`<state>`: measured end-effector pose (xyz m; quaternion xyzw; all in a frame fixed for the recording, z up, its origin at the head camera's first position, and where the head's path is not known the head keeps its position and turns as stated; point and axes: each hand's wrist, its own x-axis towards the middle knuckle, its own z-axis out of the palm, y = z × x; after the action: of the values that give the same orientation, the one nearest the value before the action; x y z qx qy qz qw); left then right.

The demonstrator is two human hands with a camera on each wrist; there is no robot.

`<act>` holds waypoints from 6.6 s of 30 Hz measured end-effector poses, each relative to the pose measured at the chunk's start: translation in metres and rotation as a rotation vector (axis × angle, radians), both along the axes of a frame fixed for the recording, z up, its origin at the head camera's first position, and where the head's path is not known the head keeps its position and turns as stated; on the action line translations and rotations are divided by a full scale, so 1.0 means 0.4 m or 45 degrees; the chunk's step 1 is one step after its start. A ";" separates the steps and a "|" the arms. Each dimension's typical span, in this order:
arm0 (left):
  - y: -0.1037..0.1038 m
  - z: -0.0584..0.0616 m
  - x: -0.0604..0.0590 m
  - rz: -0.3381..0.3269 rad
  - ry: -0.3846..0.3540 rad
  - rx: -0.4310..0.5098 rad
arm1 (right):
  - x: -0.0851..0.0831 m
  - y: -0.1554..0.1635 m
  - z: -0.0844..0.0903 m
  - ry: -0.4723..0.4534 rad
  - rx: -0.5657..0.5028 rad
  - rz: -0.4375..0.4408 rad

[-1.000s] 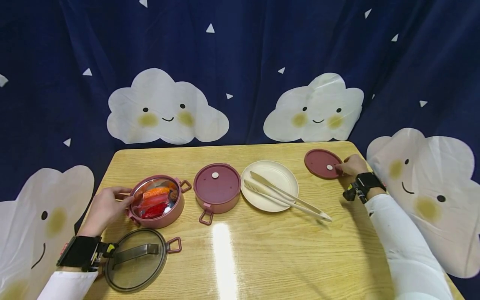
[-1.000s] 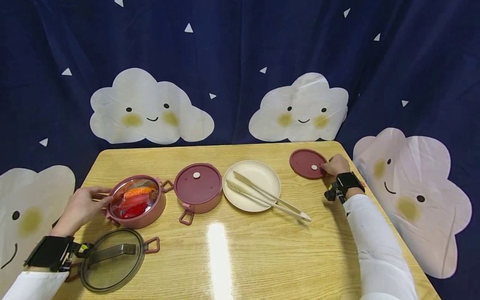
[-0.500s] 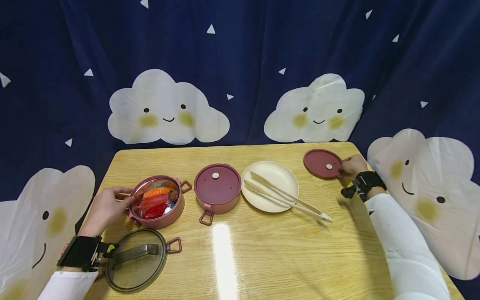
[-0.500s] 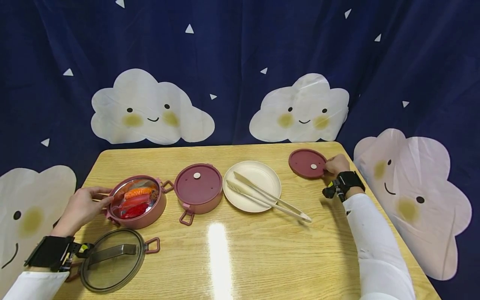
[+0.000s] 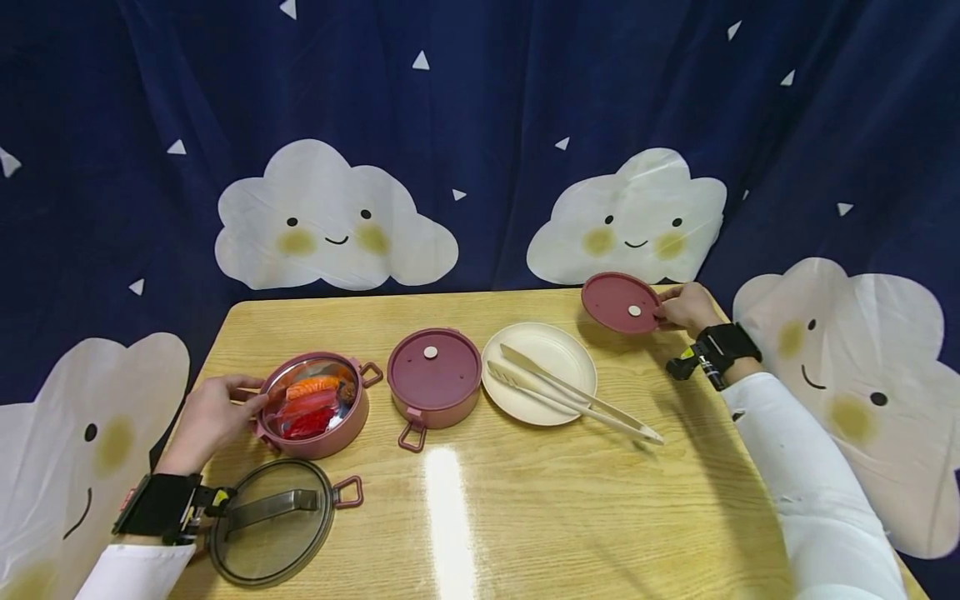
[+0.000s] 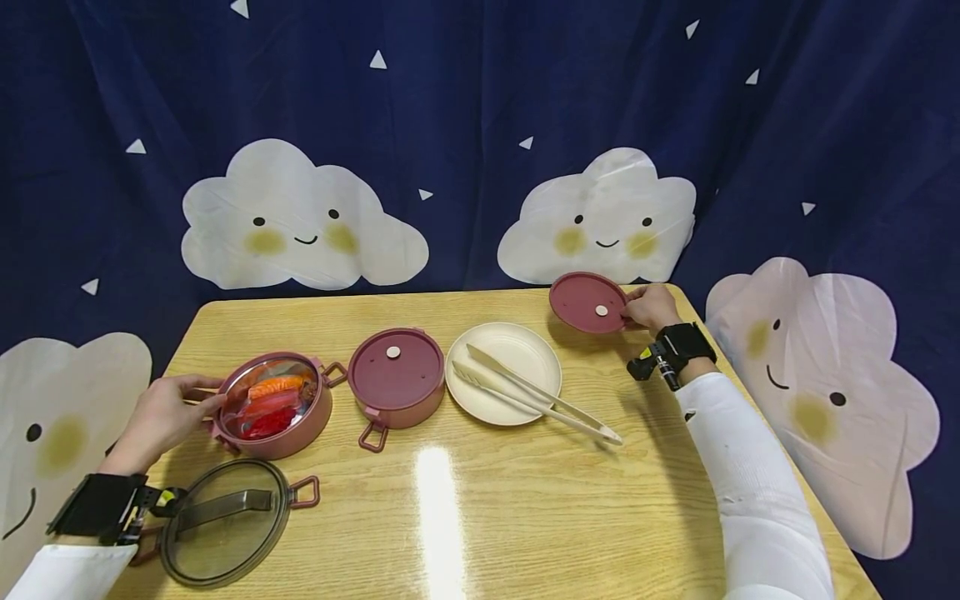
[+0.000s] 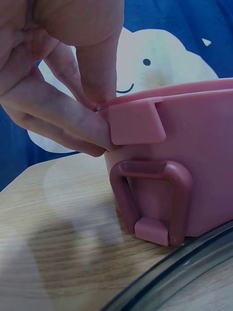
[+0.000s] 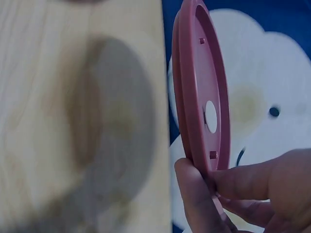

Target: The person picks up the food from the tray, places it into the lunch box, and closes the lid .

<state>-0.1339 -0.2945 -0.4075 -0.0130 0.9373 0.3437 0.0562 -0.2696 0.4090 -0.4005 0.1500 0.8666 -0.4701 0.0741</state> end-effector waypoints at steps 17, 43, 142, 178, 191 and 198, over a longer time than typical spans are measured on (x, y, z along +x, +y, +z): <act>-0.006 0.000 -0.003 -0.012 -0.043 0.043 | 0.000 -0.223 0.100 0.041 -0.014 0.203; -0.011 -0.005 -0.001 -0.008 -0.008 0.055 | 0.043 -0.572 0.095 0.017 -0.337 0.501; -0.005 -0.007 0.000 -0.035 0.142 -0.068 | 0.161 -1.130 0.019 0.076 0.118 0.840; 0.003 0.014 -0.034 -0.022 0.073 -0.178 | 0.156 -1.149 0.015 0.301 0.489 1.044; 0.005 0.014 -0.034 -0.047 0.106 -0.186 | 0.160 -1.150 0.015 0.367 0.575 1.068; 0.007 0.025 -0.024 -0.090 0.124 -0.225 | 0.157 -1.146 0.022 0.386 0.621 1.105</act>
<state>-0.1436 -0.2915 -0.3975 0.0318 0.9654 0.2579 0.0213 -0.2069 -0.0494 -0.3916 -0.2800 0.9343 -0.1972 0.0987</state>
